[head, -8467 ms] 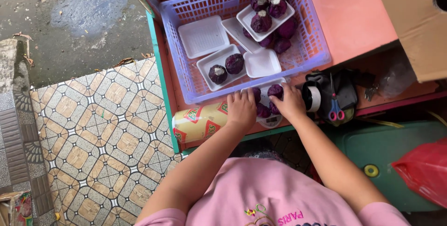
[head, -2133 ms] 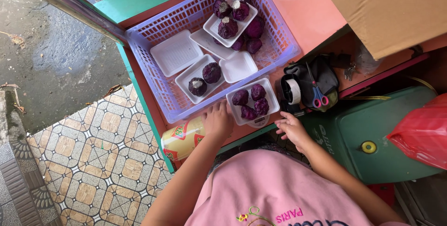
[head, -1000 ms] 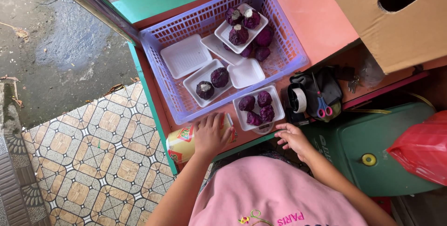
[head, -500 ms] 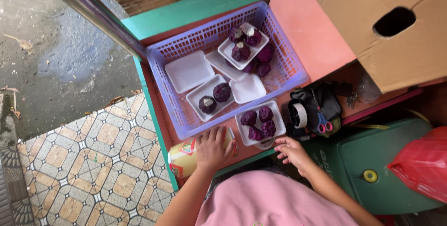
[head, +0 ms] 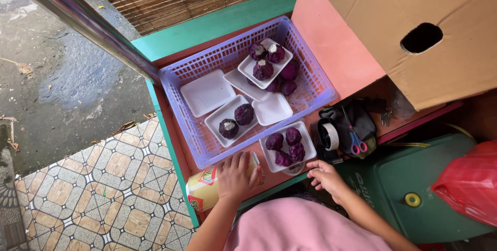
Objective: Packaging purple food items into small trays and plastic bags
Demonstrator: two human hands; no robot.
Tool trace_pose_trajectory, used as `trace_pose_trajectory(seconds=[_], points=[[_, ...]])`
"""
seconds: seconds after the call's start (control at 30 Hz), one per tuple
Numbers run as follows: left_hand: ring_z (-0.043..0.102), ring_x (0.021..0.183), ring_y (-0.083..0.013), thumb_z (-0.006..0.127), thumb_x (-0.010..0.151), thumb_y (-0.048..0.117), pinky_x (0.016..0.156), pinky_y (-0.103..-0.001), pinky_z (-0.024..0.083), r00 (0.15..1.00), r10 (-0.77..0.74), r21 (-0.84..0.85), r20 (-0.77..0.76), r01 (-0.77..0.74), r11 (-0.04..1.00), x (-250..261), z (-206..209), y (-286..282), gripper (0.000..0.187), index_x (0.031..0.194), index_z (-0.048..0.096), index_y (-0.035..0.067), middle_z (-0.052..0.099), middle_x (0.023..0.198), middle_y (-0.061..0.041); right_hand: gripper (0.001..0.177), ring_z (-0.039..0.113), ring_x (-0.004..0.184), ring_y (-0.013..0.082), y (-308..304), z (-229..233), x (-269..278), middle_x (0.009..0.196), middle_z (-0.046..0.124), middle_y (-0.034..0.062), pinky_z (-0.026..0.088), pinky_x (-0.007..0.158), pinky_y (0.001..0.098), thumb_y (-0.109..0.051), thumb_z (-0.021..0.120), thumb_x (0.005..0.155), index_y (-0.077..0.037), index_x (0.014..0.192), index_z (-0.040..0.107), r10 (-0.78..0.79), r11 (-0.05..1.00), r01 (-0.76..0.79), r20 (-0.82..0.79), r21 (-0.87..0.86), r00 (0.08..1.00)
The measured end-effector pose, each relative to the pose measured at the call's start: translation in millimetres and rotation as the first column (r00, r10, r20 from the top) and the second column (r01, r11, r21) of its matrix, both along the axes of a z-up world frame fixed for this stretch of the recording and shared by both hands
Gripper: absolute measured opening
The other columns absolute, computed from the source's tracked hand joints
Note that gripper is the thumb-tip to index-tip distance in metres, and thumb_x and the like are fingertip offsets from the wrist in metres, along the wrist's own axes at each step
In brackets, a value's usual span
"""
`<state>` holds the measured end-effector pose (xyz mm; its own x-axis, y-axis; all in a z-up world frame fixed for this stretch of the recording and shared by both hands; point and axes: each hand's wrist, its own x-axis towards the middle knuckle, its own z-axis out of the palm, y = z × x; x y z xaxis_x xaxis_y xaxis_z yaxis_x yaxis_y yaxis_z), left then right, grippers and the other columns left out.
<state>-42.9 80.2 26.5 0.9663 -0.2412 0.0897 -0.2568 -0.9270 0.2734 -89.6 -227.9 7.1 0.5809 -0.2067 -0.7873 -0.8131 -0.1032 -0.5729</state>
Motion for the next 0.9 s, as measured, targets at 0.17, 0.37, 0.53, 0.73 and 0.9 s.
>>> trace_pose_trajectory(seconds=[0.17, 0.37, 0.53, 0.73, 0.9], points=[[0.065, 0.100, -0.0267, 0.056, 0.088, 0.063, 0.086, -0.045, 0.045, 0.996, 0.006, -0.005, 0.091, -0.005, 1.000, 1, -2, 0, 0.054, 0.123, 0.065, 0.022, 0.069, 0.117, 0.002, 0.029, 0.057, 0.066, 0.0147, -4, -5, -2, 0.089, 0.069, 0.0085, 0.046, 0.054, 0.0273, -0.008, 0.058, 0.089, -0.010, 0.116, 0.069, -0.028, 1.000, 0.029, 0.045, -0.012, 0.999], [0.065, 0.105, -0.0220, 0.053, 0.088, 0.064, 0.087, -0.043, 0.046, 0.989, 0.000, 0.016, 0.151, -0.003, 1.000, 0, -23, 1, 0.055, 0.123, 0.063, 0.024, 0.067, 0.117, 0.003, 0.031, 0.060, 0.065, 0.0160, -12, -21, -8, 0.089, 0.071, 0.0114, 0.051, 0.053, 0.0272, -0.010, 0.060, 0.090, -0.007, 0.119, 0.068, -0.027, 1.000, 0.028, 0.104, -0.004, 0.994], [0.065, 0.109, -0.0190, 0.049, 0.088, 0.067, 0.088, -0.041, 0.044, 0.983, -0.001, 0.034, 0.184, -0.005, 0.999, -3, -33, 3, 0.056, 0.124, 0.062, 0.026, 0.066, 0.116, 0.004, 0.034, 0.063, 0.064, 0.0176, -14, -30, -16, 0.089, 0.071, 0.0151, 0.057, 0.051, 0.0279, -0.011, 0.061, 0.089, -0.003, 0.122, 0.068, -0.016, 1.000, 0.013, 0.163, 0.017, 0.986], [0.065, 0.111, -0.0192, 0.050, 0.087, 0.067, 0.089, -0.041, 0.045, 0.987, -0.001, 0.024, 0.159, -0.003, 1.000, -1, -28, 5, 0.057, 0.125, 0.062, 0.026, 0.066, 0.117, 0.004, 0.036, 0.064, 0.064, 0.0172, -14, -31, -17, 0.090, 0.072, 0.0159, 0.057, 0.051, 0.0273, -0.010, 0.060, 0.089, -0.003, 0.123, 0.068, -0.008, 1.000, 0.004, 0.158, 0.025, 0.987], [0.065, 0.113, -0.0184, 0.048, 0.088, 0.069, 0.090, -0.041, 0.046, 0.992, 0.007, 0.020, 0.129, -0.010, 1.000, -1, -32, 4, 0.057, 0.125, 0.060, 0.027, 0.066, 0.117, 0.004, 0.036, 0.063, 0.064, 0.0174, -12, -28, -16, 0.090, 0.072, 0.0165, 0.057, 0.051, 0.0272, -0.010, 0.060, 0.089, -0.002, 0.123, 0.068, -0.014, 1.000, 0.010, 0.155, 0.023, 0.988]])
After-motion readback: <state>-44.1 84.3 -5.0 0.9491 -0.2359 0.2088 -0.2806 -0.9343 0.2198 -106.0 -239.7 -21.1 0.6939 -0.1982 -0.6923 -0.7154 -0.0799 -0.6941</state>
